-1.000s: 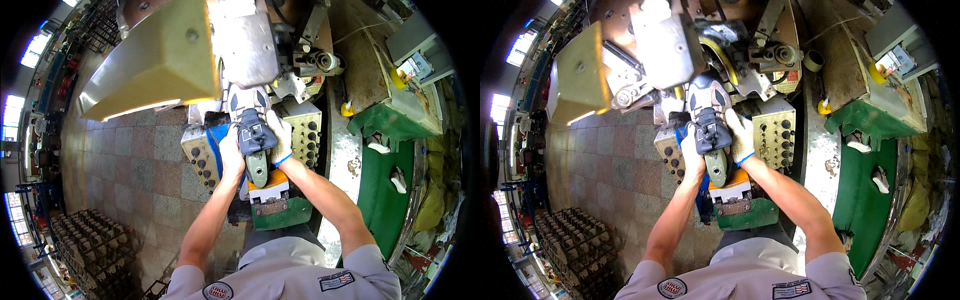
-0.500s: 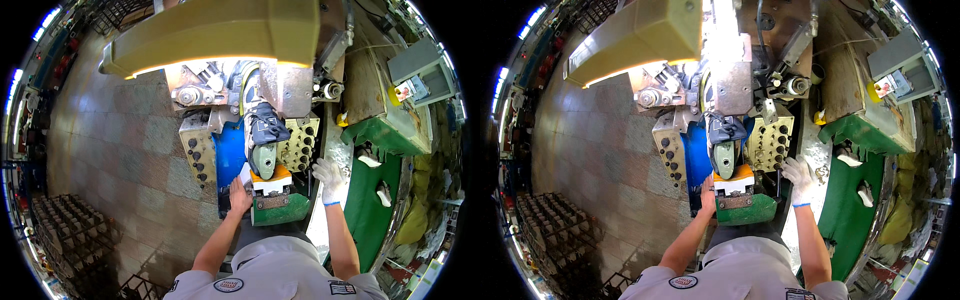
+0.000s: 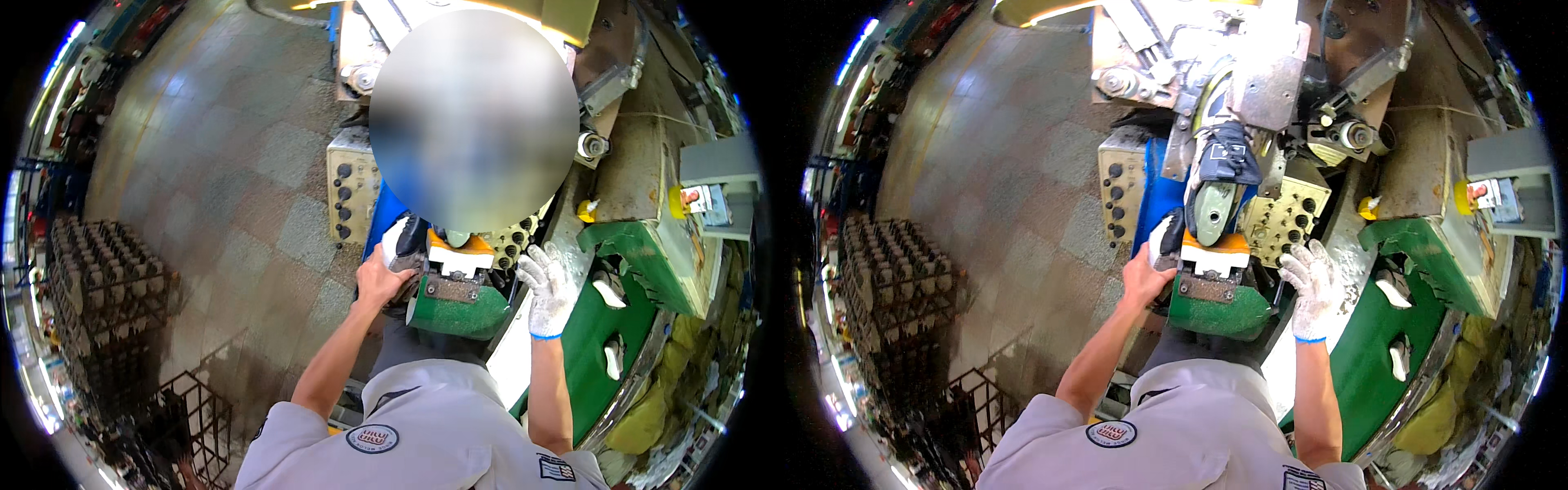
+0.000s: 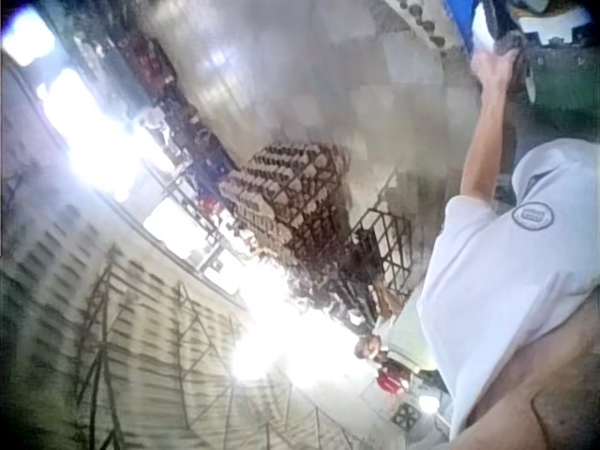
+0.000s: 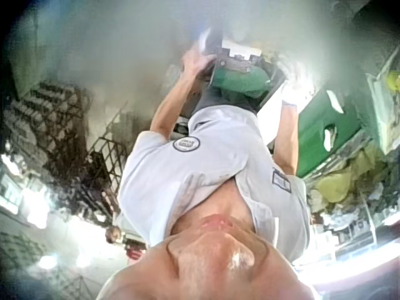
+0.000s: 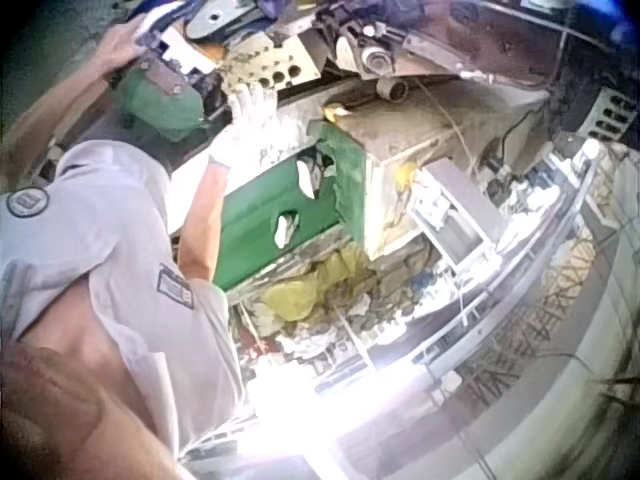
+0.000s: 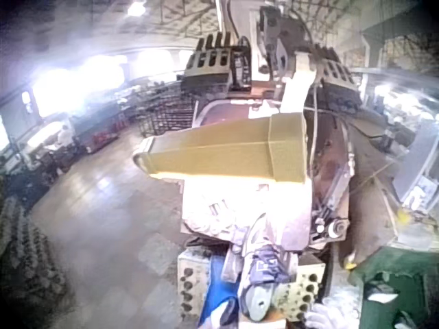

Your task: The person operates an industrial lasting machine to shape shoes, positioning each shoe onto the machine mold, initiating the press, and placing the finished shoes onto a green conveyor belt.

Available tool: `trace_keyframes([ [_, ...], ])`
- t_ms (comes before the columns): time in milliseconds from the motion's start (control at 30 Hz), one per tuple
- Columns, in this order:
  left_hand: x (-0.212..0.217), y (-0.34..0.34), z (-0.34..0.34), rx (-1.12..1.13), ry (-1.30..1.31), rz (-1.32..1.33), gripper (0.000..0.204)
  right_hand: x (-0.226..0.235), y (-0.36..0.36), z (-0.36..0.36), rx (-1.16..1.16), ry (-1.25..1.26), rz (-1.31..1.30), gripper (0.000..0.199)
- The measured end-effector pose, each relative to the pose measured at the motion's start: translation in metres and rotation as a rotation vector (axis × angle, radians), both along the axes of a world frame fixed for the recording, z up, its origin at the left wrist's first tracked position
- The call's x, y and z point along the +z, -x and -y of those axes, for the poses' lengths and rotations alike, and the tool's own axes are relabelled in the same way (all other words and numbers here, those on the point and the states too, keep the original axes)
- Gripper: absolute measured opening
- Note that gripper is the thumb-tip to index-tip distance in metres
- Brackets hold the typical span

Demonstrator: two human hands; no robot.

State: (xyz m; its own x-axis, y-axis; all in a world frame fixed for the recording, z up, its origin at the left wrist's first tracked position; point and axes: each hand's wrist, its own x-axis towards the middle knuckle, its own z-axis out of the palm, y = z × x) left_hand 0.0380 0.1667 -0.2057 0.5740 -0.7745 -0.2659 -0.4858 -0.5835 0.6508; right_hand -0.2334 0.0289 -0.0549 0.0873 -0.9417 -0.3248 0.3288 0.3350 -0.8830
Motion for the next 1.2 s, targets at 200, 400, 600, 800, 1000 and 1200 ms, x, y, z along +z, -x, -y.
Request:
trace_keyframes([
  [200, 0.177, -0.009, -0.055, 0.117, 0.092, 0.275, 0.082, 0.071, -0.055, -0.057, 0.309, 0.057, -0.002, 0.056],
  [400, 0.299, 0.072, -0.032, -0.226, 0.317, 0.440, 0.074, 0.112, -0.100, -0.058, 0.375, 0.263, 0.001, 0.080],
  [600, 0.246, 0.103, 0.059, -0.213, 0.672, -0.644, 0.055, 0.095, 0.009, -0.005, 0.193, 0.117, 0.325, 0.058],
  [800, 0.185, 0.227, 0.118, -0.347, 0.211, -1.245, 0.052, 0.057, 0.143, -0.016, -0.086, 0.147, 0.287, 0.062],
  [1000, 0.107, 0.381, 0.143, -0.492, -0.073, -1.214, 0.044, -0.015, 0.291, -0.033, -0.386, 0.077, 0.007, 0.056],
  [1200, 0.060, 0.438, 0.123, -0.915, -0.282, -0.805, 0.042, -0.122, 0.506, -0.070, -0.200, -0.612, -0.870, 0.076],
])
